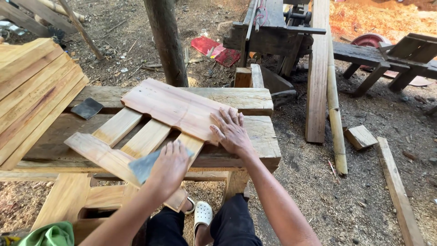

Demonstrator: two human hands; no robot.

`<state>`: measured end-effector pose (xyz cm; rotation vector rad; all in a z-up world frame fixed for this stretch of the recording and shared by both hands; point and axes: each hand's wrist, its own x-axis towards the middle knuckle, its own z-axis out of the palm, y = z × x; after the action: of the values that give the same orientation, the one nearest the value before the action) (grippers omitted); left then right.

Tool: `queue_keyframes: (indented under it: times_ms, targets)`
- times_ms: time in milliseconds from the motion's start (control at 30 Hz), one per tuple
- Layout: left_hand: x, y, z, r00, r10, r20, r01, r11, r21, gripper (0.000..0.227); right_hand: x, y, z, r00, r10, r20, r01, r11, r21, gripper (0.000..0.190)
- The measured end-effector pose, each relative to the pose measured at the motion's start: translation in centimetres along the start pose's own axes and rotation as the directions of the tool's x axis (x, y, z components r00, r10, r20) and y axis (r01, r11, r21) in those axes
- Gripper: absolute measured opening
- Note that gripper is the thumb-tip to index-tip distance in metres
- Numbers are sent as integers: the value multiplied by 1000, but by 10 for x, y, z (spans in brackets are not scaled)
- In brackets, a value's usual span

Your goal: Sanding wooden slats for furniture assembly using sandpaper.

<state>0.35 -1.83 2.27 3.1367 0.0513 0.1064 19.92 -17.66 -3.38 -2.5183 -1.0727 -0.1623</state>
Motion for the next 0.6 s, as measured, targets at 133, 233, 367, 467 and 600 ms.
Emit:
queue_keyframes:
  times_ms: [133,233,367,467,600]
  targets:
    - [-7,5,-5,976,-35,216,-34,951,309,55,-4,-5,-4,999,12,36,-12,1000,-12,63]
    - [9,-3,3,996,54,-68,-48,995,90,45,-4,-7,-3,999,13,48,-12,1000,-23,63]
    - [8,-11,4,995,56,81,-61,996,71,50,-5,-5,-5,999,15,45,-16,1000,15,62]
    - [-5,-1,-15,991,71,112,-83,992,100,50,-2,-5,-8,1000,6,24,-7,1000,12,62]
    - [5,5,-6,995,43,-91,-45,999,-17,45,-5,-6,-4,1000,10,27,-9,1000,-20,62]
